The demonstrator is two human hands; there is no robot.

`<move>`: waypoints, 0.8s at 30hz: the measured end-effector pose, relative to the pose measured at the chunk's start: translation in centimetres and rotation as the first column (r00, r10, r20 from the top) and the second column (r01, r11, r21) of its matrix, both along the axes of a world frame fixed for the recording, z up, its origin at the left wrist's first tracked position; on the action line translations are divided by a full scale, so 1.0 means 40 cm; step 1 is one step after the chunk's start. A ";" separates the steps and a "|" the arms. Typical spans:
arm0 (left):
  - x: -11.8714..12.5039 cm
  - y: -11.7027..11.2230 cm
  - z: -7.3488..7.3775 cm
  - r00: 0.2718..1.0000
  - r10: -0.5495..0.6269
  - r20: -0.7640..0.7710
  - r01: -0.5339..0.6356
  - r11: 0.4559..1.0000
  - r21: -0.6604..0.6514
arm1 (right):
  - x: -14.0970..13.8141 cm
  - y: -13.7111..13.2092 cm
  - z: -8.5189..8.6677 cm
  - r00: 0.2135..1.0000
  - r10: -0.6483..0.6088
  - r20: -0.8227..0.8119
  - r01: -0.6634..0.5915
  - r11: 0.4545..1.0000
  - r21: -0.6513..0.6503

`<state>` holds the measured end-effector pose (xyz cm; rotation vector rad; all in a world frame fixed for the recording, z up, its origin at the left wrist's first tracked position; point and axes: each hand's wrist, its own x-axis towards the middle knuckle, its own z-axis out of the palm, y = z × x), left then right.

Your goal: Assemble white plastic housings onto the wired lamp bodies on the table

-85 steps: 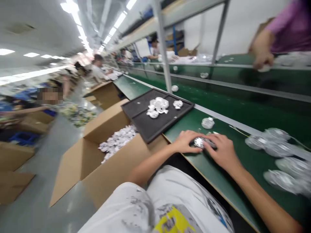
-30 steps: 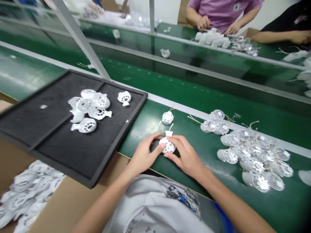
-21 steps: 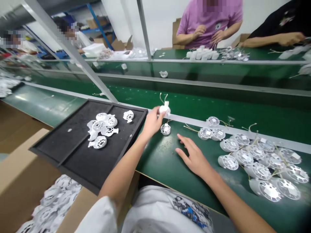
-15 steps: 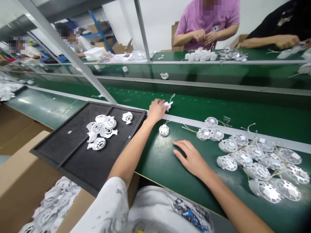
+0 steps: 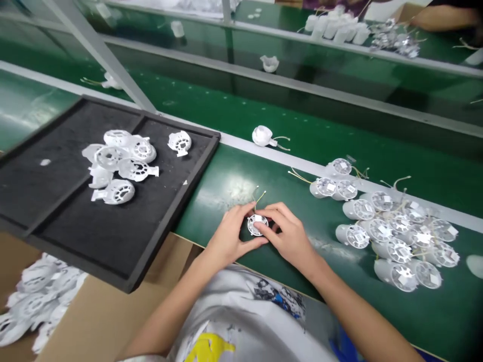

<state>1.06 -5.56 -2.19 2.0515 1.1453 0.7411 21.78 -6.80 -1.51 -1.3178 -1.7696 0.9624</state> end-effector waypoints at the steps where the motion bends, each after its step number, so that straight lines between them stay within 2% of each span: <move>1: -0.009 0.000 0.005 0.999 -0.036 -0.007 0.036 0.999 -0.023 | -0.001 -0.005 0.002 1.000 0.005 -0.007 -0.004 1.000 0.017; 7: -0.043 0.028 0.014 0.988 -0.154 -0.011 0.152 0.984 -0.089 | 0.010 -0.014 0.012 0.997 0.065 0.048 -0.069 0.995 0.066; 12: -0.040 0.039 0.027 0.978 -0.173 -0.116 0.164 0.983 -0.088 | 0.014 -0.005 0.007 0.993 0.066 0.095 -0.079 0.988 0.135; 16: -0.023 0.048 0.077 0.949 -0.196 -0.248 0.192 0.981 -0.040 | 0.019 0.002 -0.008 0.988 0.046 0.151 -0.076 0.976 0.202; 18: -0.045 0.064 0.114 0.916 -0.218 -0.337 0.234 0.972 0.007 | 0.020 0.002 -0.016 0.985 0.034 0.171 -0.068 0.978 0.198; 19: -0.075 0.075 0.134 0.899 -0.199 -0.390 0.231 0.972 0.037 | 0.021 0.001 -0.018 0.983 0.032 0.178 -0.066 0.980 0.186; 20: -0.119 0.088 0.154 0.883 -0.138 -0.448 0.190 0.979 0.074 | 0.021 0.000 -0.019 0.982 0.034 0.183 -0.066 0.983 0.170; 22: -0.245 0.111 0.192 0.818 0.136 -0.559 -0.032 0.981 0.191 | 0.022 -0.004 -0.015 0.981 0.048 0.190 -0.075 0.987 0.139; 23: -0.319 0.117 0.207 0.735 0.322 -0.597 -0.193 0.943 0.271 | 0.024 -0.006 -0.011 0.980 0.055 0.193 -0.081 0.988 0.130; 24: -0.390 0.119 0.221 0.619 0.480 -0.621 -0.331 0.877 0.348 | 0.025 -0.007 -0.005 0.980 0.057 0.191 -0.083 0.988 0.129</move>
